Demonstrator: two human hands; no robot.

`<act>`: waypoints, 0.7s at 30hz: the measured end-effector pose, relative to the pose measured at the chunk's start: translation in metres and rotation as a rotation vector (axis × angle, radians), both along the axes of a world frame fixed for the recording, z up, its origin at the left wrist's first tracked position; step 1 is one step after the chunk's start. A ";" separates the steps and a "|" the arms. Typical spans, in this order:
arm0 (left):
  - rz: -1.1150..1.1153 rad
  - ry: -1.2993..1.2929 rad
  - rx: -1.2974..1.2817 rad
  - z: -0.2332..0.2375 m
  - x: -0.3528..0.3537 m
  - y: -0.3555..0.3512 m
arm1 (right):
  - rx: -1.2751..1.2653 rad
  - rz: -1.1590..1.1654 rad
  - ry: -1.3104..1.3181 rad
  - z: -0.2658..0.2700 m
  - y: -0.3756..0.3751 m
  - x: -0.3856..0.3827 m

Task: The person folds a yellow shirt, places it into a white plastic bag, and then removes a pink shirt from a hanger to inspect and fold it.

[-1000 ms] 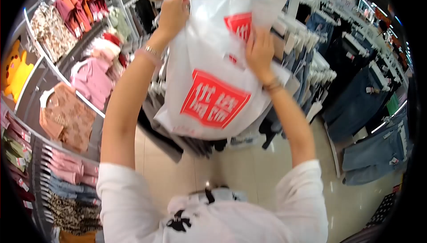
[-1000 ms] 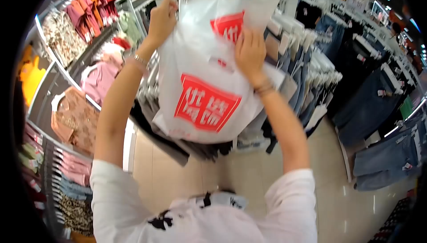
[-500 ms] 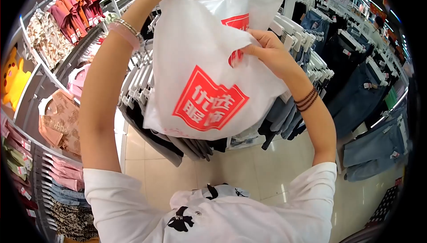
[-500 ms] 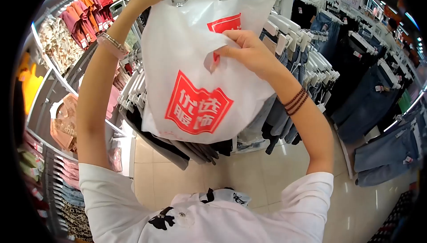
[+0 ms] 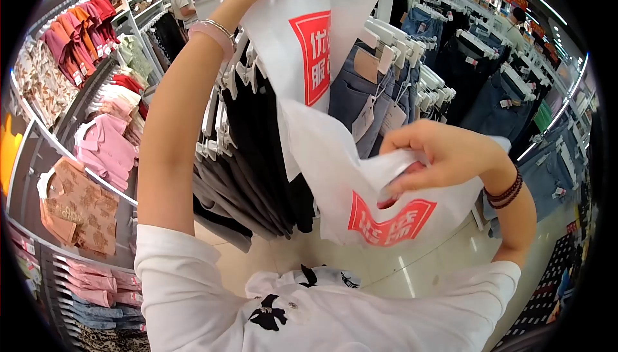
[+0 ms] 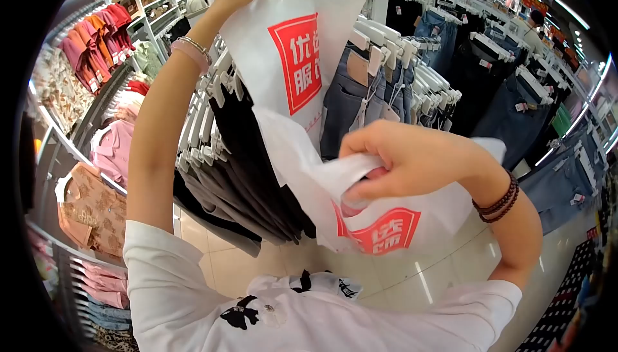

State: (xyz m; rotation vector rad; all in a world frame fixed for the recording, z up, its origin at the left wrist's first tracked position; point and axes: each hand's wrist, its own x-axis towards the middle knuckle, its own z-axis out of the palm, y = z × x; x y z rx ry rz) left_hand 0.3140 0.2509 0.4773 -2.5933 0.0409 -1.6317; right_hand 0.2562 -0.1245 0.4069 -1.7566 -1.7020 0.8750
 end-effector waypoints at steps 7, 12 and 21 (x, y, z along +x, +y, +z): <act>-0.454 0.214 0.080 -0.012 -0.068 -0.124 | 0.023 0.121 -0.319 0.049 -0.023 0.005; -0.407 0.642 0.379 -0.114 -0.198 -0.132 | 0.354 0.014 -0.307 0.059 -0.015 0.010; 0.455 0.557 -0.834 -0.248 -0.462 -0.102 | 0.834 -0.204 -1.078 0.070 0.120 0.097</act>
